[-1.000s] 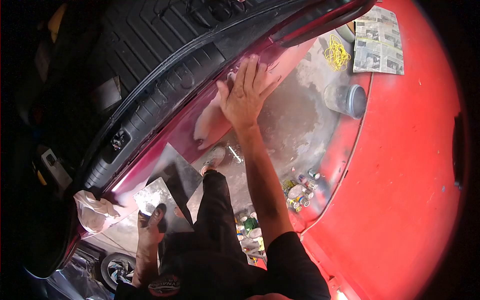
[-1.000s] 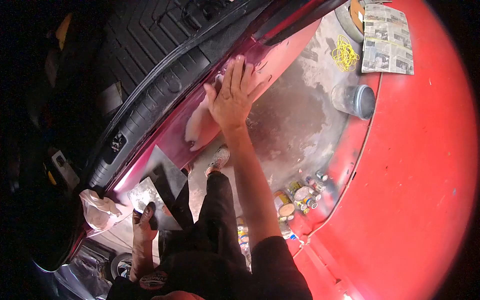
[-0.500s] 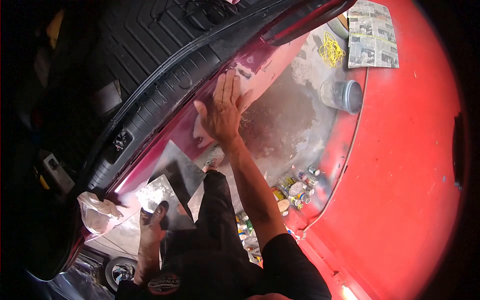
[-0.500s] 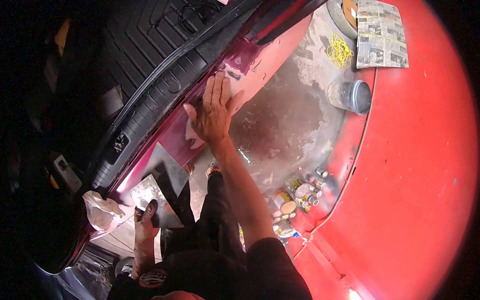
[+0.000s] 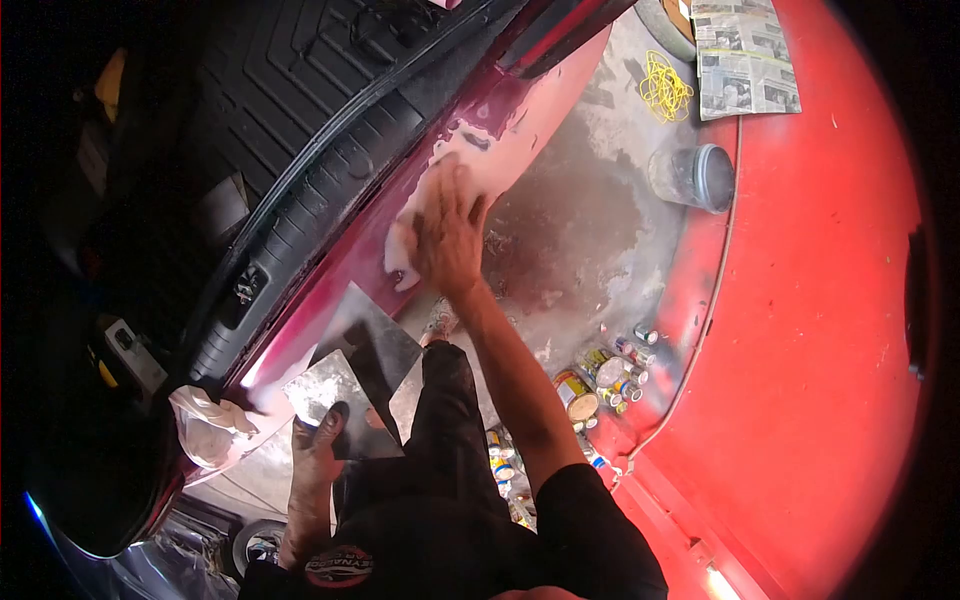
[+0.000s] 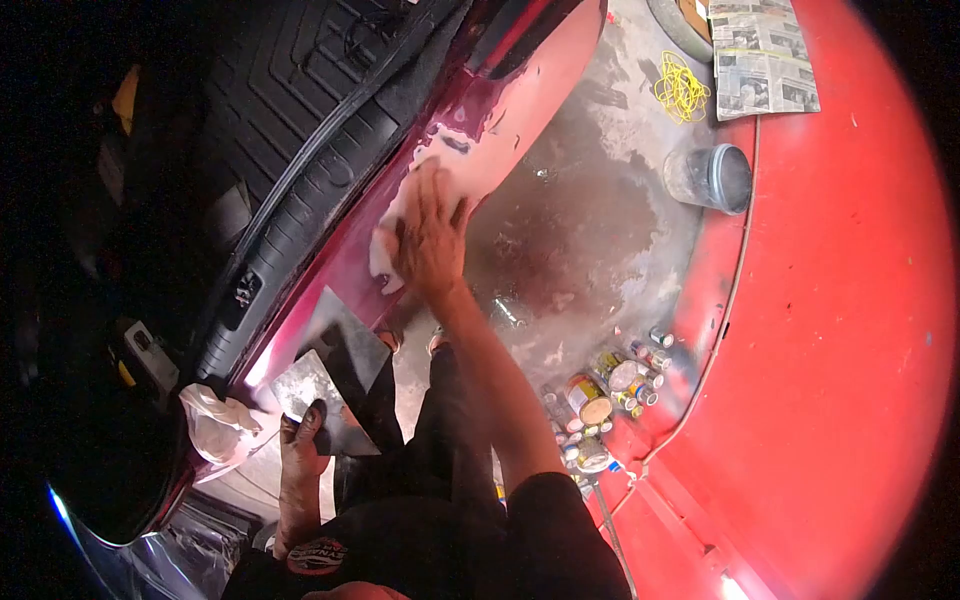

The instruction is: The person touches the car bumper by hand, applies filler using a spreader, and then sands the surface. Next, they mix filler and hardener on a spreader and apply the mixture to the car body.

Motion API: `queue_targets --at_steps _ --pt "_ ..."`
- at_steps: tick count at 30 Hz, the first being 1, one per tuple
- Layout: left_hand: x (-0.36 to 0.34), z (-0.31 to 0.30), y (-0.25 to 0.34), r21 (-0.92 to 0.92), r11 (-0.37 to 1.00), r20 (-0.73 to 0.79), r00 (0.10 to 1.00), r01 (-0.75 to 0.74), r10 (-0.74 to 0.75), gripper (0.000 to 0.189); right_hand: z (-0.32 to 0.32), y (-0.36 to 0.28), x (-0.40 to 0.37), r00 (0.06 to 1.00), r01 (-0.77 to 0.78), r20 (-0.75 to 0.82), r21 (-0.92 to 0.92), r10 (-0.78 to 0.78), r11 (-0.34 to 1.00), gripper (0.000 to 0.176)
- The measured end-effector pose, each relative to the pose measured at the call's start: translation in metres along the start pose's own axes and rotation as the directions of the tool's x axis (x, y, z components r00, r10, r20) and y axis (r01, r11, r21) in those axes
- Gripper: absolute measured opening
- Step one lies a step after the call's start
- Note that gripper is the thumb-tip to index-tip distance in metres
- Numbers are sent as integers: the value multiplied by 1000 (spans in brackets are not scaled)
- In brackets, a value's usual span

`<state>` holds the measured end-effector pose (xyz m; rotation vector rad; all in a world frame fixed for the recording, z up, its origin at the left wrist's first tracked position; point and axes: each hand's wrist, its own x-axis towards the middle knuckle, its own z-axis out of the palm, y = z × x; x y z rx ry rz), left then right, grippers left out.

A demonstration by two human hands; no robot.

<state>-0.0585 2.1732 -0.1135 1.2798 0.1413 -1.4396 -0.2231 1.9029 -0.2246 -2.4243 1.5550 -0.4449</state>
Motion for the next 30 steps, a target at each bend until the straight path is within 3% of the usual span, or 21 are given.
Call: queue_targets --at_steps 2,5,11,14,17,23,26,27,28,29,30 --pt "-1 -3 -3 3 1000 -1 1000 18 -18 45 -1 22 23 995 -9 -99 -124 -4 992 87" --pt "-2 -8 -7 -8 1000 -19 999 28 -28 43 -2 48 49 968 78 -224 -159 -113 984 83" --pt "-4 -12 -15 16 1000 -59 998 23 -22 36 3 35 48 970 36 -227 -194 -81 980 84" --pt "-1 -9 -17 40 999 -47 999 17 -15 30 5 13 35 993 -37 -113 -34 33 999 85" --pt "-1 6 -9 -15 1000 4 1000 21 -21 30 0 -2 31 995 -43 -89 28 46 999 85" --pt "7 19 -8 -8 1000 20 1000 8 -8 31 -2 -6 3 994 111 -22 128 -109 986 76" --pt "21 25 -10 -40 998 109 993 46 -41 29 -12 -9 -31 968 119 191 215 -161 969 67" --pt "24 28 -8 -63 996 130 990 63 -55 28 -16 -8 -51 968 -2 221 479 -118 878 64" --pt "27 39 -4 15 1000 116 993 27 -28 26 -21 -6 -74 959 -130 268 699 -88 704 61" --pt "37 32 -20 49 998 91 994 49 -53 25 -28 -4 -99 916 -376 401 849 12 370 63" --pt "40 38 -19 81 996 130 990 44 -55 28 -41 -9 -116 887 -462 461 887 -25 -23 63"
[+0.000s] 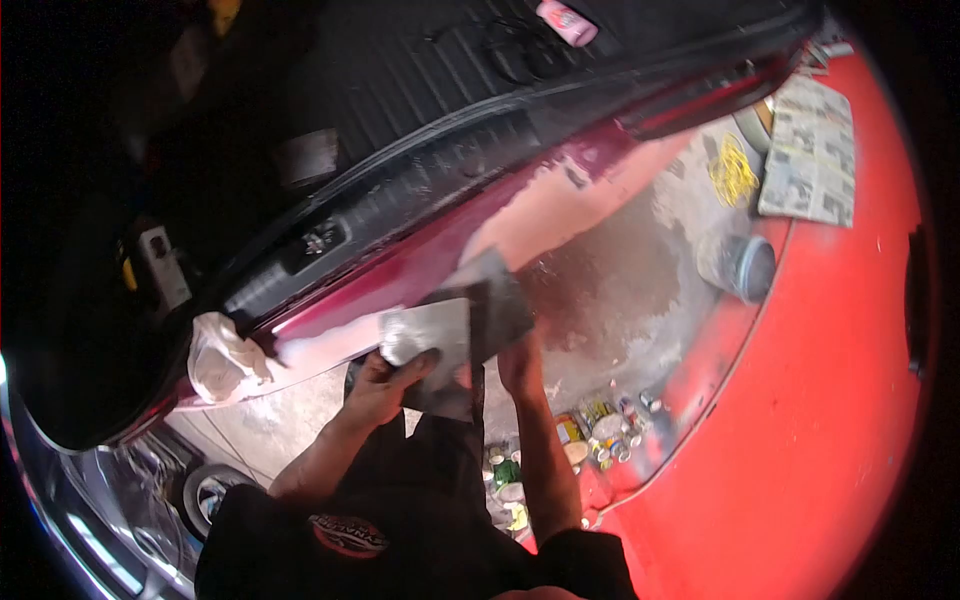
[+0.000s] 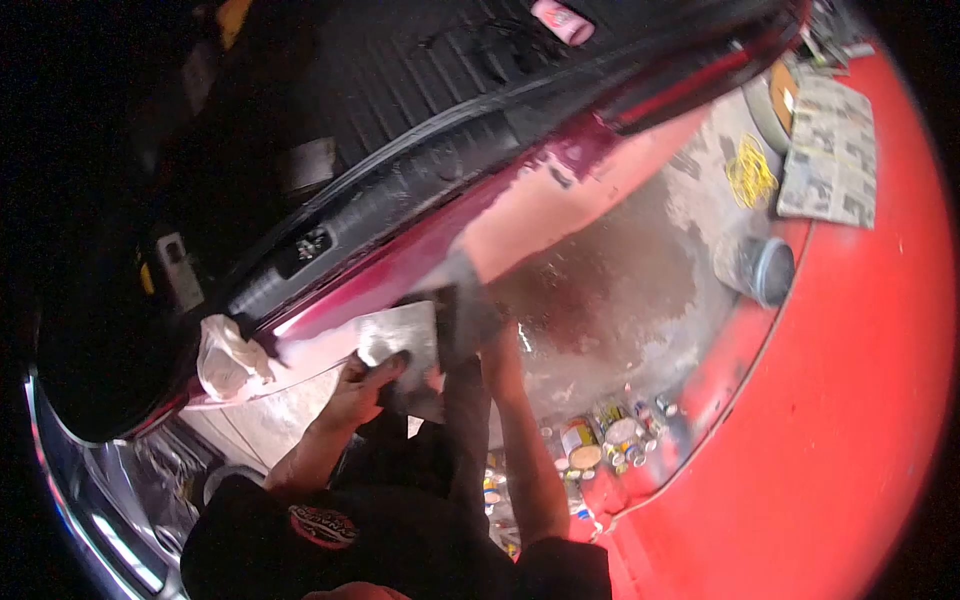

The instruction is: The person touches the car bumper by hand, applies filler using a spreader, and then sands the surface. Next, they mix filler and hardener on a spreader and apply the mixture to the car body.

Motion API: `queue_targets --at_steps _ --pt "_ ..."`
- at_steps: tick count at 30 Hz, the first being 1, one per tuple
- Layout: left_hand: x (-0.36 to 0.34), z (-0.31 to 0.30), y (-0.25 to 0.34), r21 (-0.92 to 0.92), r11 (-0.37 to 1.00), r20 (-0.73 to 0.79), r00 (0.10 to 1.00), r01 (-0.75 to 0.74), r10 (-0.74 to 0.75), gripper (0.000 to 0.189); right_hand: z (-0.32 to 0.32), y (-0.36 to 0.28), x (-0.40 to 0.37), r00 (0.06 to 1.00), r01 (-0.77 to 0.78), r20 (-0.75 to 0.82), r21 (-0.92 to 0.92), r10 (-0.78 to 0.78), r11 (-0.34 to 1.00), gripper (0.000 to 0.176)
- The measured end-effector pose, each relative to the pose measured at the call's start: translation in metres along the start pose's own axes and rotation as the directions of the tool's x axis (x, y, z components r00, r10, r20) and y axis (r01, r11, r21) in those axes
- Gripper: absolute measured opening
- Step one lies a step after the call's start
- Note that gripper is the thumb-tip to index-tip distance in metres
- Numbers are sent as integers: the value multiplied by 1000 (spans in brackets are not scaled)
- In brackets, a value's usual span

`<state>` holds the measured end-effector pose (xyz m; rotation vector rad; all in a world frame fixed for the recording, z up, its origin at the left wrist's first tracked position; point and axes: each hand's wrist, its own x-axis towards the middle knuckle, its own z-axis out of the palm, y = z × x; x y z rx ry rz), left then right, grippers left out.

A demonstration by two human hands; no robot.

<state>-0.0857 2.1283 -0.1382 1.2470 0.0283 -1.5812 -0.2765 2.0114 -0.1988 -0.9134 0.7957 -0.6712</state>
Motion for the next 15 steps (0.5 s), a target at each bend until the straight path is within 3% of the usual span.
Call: queue_targets --at_steps 1,2,4,6,8,11,12,13,15 --pt "5 7 1 33 999 46 999 8 -10 31 5 -3 -21 997 -76 35 388 68 918 63" --pt "11 15 1 35 999 93 996 -20 17 32 14 -20 -30 995 -67 103 709 -10 702 61" --pt "18 33 1 33 998 208 977 -48 40 33 17 -37 -37 979 -171 -25 440 203 882 58" --pt "19 46 10 115 993 263 963 25 -55 33 11 -49 -49 934 -166 -251 326 254 931 49" --pt "22 46 8 182 983 328 941 21 -81 32 0 -56 -25 867 10 -467 362 172 932 35" --pt "33 36 17 46 999 143 990 -6 -1 24 -21 -79 -3 810 245 -586 325 -8 913 21" --pt "38 36 28 -27 1000 76 997 -11 13 25 -19 -97 -2 808 280 -580 220 -105 935 25" --pt "43 37 34 -135 991 -29 999 -20 16 25 -20 -105 -9 779 206 -614 61 -126 977 26" --pt "48 38 57 -181 983 -119 992 11 -33 26 -12 -111 -22 840 57 -471 -417 -269 907 26"
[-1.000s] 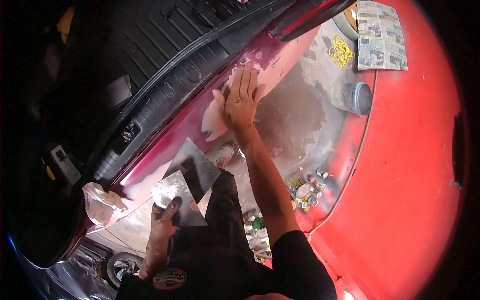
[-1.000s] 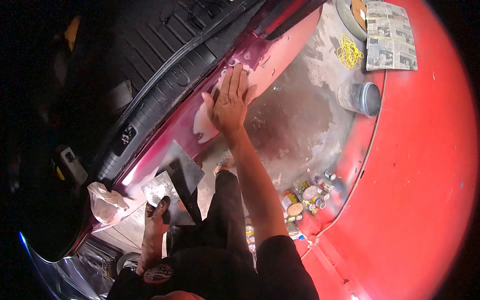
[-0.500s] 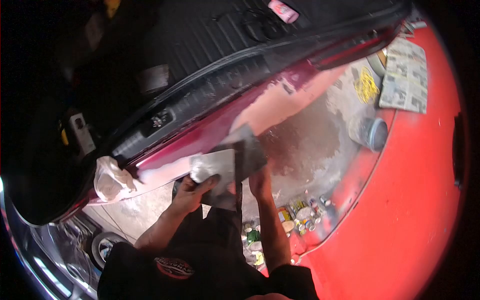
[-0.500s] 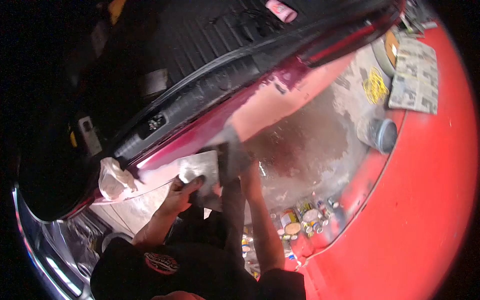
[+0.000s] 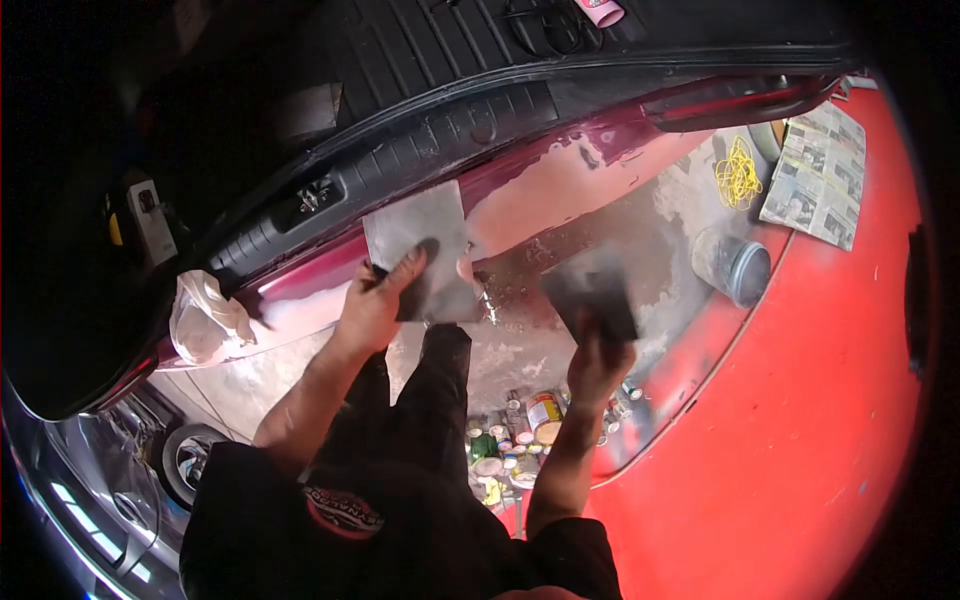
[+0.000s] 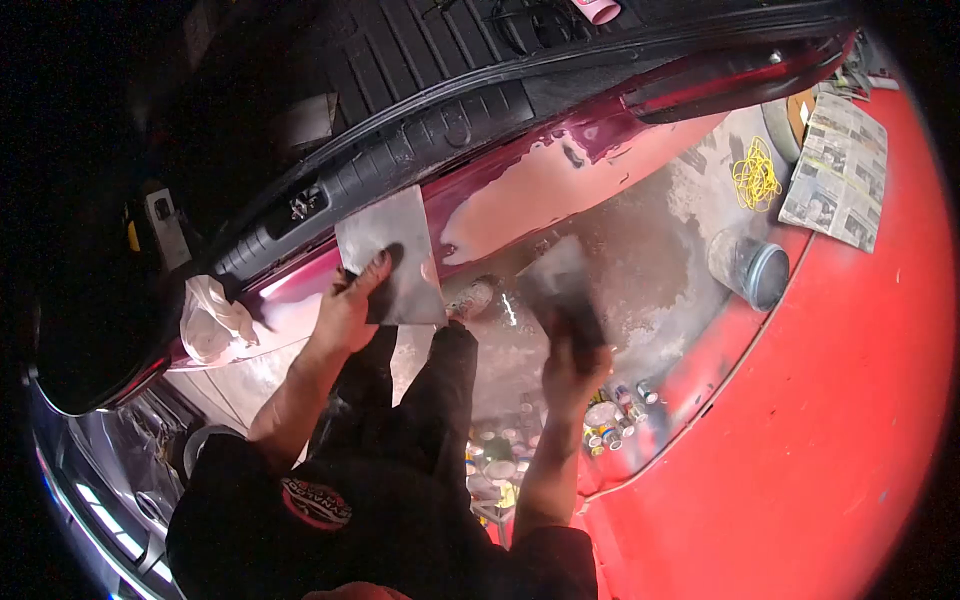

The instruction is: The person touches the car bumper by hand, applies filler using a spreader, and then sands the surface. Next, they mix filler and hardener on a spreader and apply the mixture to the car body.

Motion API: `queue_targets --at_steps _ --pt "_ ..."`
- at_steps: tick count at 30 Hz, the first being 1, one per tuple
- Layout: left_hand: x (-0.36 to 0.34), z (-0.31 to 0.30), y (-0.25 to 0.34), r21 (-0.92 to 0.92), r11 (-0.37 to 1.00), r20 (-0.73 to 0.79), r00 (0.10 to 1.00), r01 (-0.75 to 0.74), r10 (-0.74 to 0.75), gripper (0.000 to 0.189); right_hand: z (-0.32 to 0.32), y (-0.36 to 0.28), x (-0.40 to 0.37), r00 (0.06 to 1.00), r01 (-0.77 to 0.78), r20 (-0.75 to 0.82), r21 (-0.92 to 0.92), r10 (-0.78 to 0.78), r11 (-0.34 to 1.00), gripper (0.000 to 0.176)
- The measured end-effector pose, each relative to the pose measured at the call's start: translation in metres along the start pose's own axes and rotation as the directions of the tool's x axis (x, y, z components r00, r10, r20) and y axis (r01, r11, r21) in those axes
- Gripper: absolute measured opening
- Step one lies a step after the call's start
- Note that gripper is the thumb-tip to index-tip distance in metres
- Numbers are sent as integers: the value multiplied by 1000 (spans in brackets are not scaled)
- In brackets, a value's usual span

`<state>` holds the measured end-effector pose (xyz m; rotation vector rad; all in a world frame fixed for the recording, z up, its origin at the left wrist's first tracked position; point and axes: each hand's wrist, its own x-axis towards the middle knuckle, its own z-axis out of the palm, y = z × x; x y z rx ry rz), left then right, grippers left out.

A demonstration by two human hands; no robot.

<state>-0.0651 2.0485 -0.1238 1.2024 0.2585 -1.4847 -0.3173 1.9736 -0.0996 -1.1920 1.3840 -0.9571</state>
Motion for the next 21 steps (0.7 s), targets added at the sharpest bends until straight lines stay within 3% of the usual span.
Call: queue_targets --at_steps 1,3,6,9,12,18,21 --pt "4 1 4 1 999 16 999 -46 46 26 9 -13 0 981 168 126 -204 -144 964 30" --pt "10 3 6 1 993 53 991 -122 122 27 18 -25 -4 864 490 386 -494 -325 718 38" --pt "12 7 13 19 976 105 971 -219 216 27 20 -32 -6 766 636 561 -588 -315 499 42" --pt "13 11 17 109 955 133 957 -275 260 26 23 -37 -4 700 714 639 -620 -317 325 47" --pt "14 10 15 221 918 165 940 -331 299 25 33 -42 -1 685 729 647 -605 -337 320 48" --pt "13 10 13 364 866 184 938 -342 292 23 49 -45 -3 689 712 705 -614 -171 341 51" --pt "24 3 17 330 866 124 926 -377 356 21 43 -25 -5 594 731 793 -462 -136 501 48"
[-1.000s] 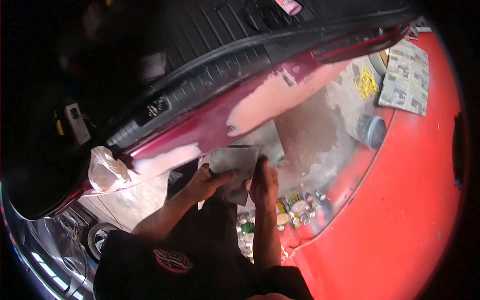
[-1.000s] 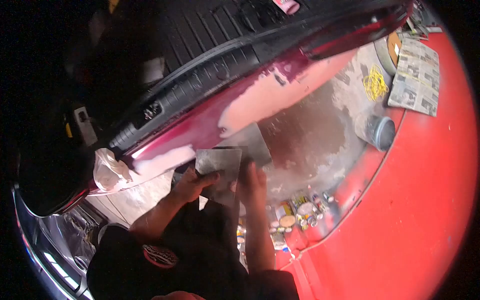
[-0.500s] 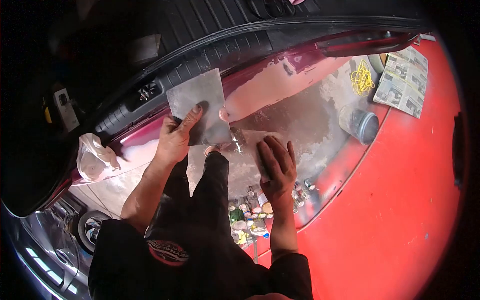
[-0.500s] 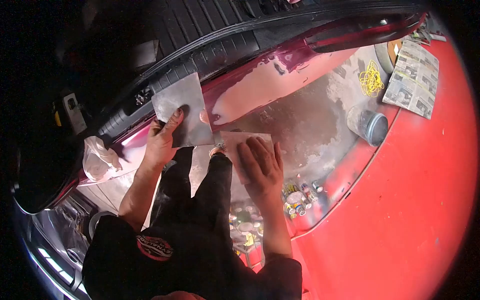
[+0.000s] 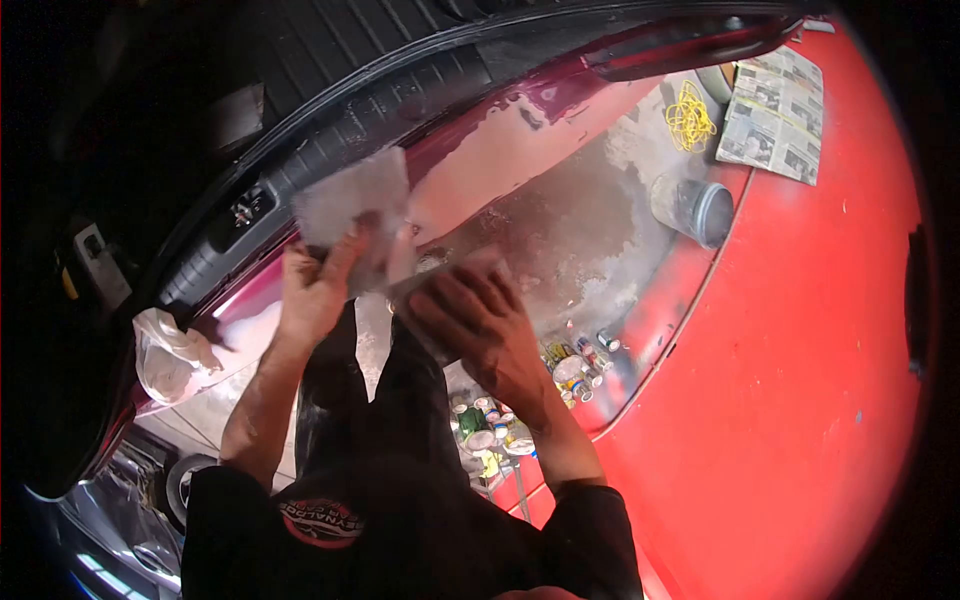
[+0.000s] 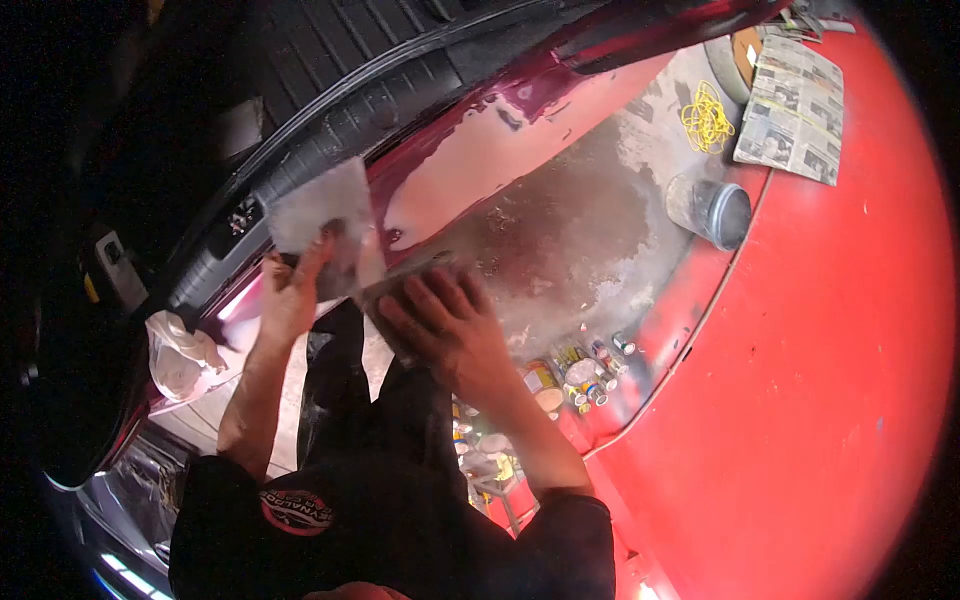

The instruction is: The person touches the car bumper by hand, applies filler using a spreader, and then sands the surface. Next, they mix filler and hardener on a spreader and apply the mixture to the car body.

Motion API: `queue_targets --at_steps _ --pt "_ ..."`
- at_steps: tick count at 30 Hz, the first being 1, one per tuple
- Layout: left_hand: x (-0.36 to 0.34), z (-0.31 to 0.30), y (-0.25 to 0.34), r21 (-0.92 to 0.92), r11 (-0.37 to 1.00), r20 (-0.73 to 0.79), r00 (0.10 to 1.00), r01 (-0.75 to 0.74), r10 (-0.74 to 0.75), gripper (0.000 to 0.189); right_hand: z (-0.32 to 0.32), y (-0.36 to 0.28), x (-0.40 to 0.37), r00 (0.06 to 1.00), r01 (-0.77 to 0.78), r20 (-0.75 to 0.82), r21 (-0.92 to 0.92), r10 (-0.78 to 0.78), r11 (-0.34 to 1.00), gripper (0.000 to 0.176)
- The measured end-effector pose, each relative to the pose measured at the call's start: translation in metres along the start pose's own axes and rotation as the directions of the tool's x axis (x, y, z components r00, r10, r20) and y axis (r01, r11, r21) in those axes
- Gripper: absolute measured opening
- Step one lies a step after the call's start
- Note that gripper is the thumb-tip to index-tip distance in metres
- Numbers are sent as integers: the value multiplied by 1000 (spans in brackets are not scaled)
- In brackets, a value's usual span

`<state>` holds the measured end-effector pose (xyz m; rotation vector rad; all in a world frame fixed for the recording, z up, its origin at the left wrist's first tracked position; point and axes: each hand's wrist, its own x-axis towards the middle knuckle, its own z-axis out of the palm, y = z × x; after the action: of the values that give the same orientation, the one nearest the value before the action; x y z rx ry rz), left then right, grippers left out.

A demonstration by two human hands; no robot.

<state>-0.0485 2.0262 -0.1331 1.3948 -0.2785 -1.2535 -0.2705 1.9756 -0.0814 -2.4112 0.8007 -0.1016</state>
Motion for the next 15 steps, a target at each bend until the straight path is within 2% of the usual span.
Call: queue_targets --at_steps 1,2,3,4,5,6,7,9,10,11,13,15 --pt "4 -5 1 -31 999 -38 999 -8 7 21 6 3 -3 999 31 36 84 -34 996 48" --pt "11 -12 5 -97 994 -96 995 -46 37 21 9 5 -2 999 -17 48 132 11 991 53" --pt "20 -21 10 -161 983 -156 986 -88 63 22 14 14 -2 993 -105 -46 112 111 988 54" --pt "29 -37 14 -110 993 -159 987 -30 13 22 22 28 -2 970 -188 -140 100 201 977 56" --pt "37 -56 12 104 985 -60 988 -138 145 24 25 41 2 931 -267 -231 95 282 959 58" --pt "45 -71 7 -135 990 -14 1000 -28 27 26 19 47 14 901 -321 -291 47 321 946 60" --pt "54 -85 -2 -357 929 62 995 97 -80 28 11 51 29 864 -379 -355 4 356 925 62" --pt "63 -119 -30 -307 945 121 990 110 -76 33 8 65 50 803 -449 -468 -70 368 891 64" --pt "63 -120 -28 -434 891 219 975 131 -37 35 12 71 60 784 -460 -514 -105 348 881 64" --pt "68 -119 -26 -429 894 370 928 132 40 36 15 77 68 765 -473 -556 -141 326 870 64" --pt "73 -118 -31 -511 847 414 905 145 95 34 21 88 78 764 -506 -565 -227 311 832 65" --pt "74 -116 -32 -499 855 438 893 145 104 34 21 94 85 752 -549 -575 -275 322 789 66"
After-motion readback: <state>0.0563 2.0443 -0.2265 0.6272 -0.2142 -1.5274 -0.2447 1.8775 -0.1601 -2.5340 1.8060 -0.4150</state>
